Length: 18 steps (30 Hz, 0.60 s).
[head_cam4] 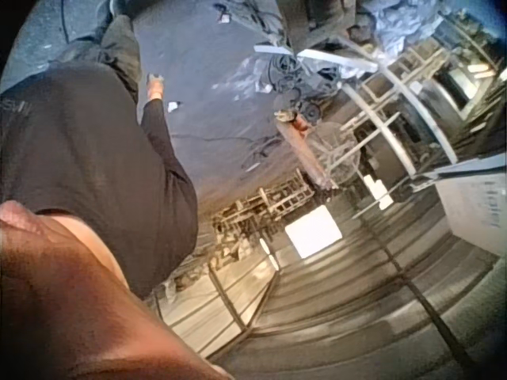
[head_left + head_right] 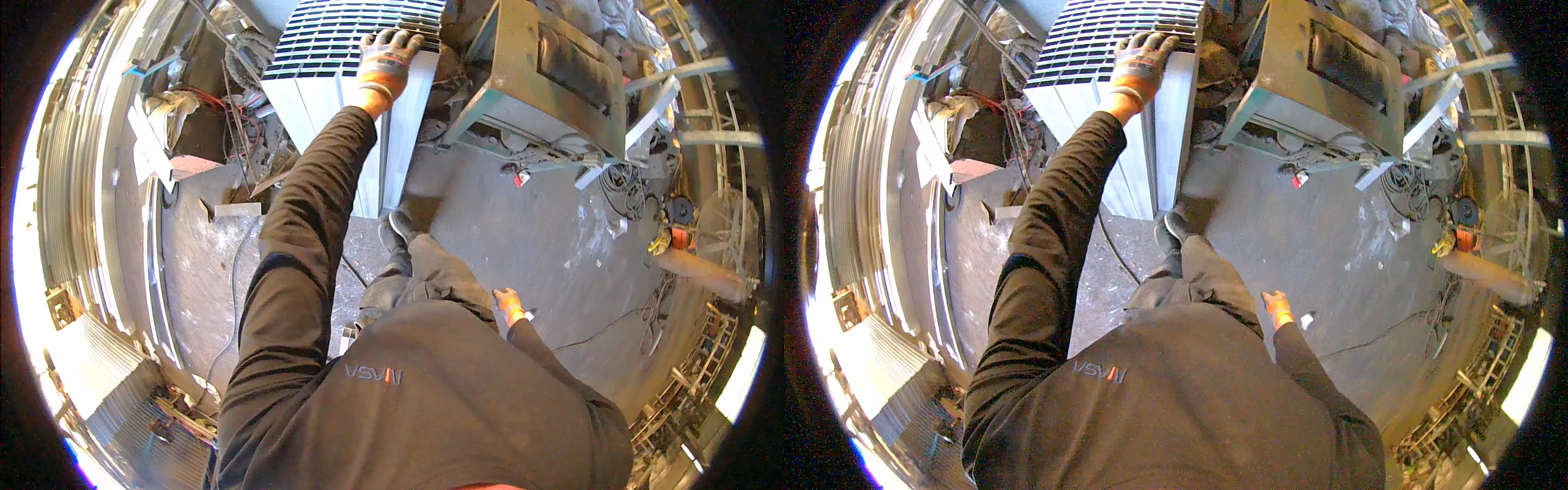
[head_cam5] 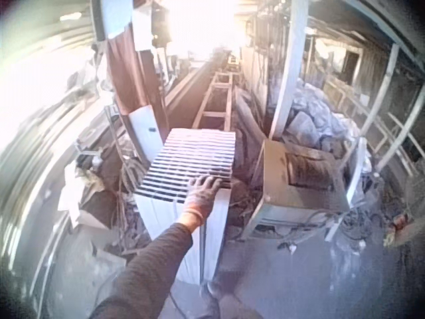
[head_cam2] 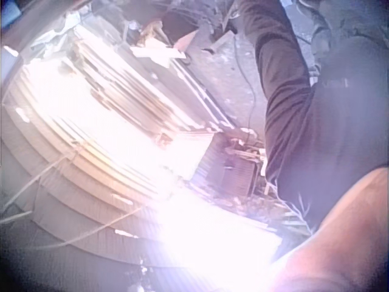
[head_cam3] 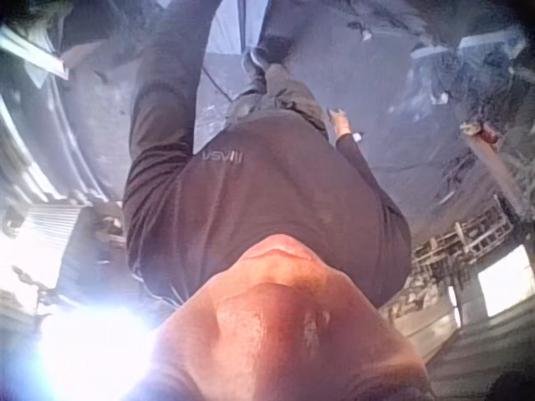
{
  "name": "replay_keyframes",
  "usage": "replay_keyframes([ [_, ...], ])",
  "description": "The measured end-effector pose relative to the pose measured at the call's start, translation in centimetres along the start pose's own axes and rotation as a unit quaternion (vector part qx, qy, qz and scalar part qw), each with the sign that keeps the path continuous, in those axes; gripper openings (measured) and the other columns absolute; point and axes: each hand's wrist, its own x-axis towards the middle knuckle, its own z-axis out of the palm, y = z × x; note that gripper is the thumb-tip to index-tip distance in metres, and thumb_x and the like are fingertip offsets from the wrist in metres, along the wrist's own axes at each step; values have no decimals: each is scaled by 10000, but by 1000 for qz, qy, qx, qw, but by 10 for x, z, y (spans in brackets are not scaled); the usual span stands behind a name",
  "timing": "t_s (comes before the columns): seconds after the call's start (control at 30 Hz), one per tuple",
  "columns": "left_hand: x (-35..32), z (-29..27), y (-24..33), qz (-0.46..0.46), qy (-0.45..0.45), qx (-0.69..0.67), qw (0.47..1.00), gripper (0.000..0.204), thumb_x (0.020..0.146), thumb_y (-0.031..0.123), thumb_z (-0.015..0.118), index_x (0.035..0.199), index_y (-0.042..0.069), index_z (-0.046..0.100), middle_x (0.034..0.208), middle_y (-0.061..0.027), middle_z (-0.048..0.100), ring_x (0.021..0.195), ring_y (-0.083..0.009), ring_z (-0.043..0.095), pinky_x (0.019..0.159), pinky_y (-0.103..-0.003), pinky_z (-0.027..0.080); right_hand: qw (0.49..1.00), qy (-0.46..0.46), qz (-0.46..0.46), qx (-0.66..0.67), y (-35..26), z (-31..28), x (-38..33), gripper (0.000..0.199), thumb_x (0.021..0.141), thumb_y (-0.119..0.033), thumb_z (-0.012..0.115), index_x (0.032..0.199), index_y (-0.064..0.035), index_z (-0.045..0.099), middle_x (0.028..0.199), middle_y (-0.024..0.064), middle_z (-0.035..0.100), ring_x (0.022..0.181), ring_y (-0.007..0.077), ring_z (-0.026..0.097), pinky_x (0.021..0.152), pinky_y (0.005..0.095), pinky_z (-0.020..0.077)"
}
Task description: The person repeatedly picks up long metal profiles from a stack, carries them to a nearby machine, and places them vertically against a support. The person then returns to the stack to repeat the process with additional profiles.
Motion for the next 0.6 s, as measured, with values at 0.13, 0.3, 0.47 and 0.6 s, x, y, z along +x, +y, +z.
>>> replay_keyframes([
  [0.13,1,-7,0,9,4,-32,999,532,1018,190,723,1538,285,665,1485,-56,677,1424,-317,588,1184,-569,433,998,8,-34,46,-22,2,-5,597,971,-487,741,1289,15,791,1347,280,779,1326,444,713,1100,507,563],
  [0.3,5,-15,3,4,25,-65,998,471,1039,198,715,1509,213,675,1434,-94,694,1399,-347,611,1191,-571,433,994,-28,-74,71,-61,-11,27,580,991,-468,719,1313,9,785,1335,290,779,1313,448,718,1108,502,561],
  [0.47,12,-13,12,-4,7,-88,996,522,977,166,755,1494,190,685,1414,-107,701,1394,-345,616,1196,-553,441,990,-13,-95,105,-66,-22,80,528,1014,-447,702,1263,7,802,1245,273,811,1219,426,764,1047,489,583],
  [0.6,24,-7,22,-1,37,-121,992,537,917,133,767,1450,178,713,1382,-88,716,1372,-333,631,1188,-558,439,995,10,-90,49,-46,-26,147,509,1019,-444,702,1216,12,806,1128,220,841,1024,365,803,920,463,620],
])
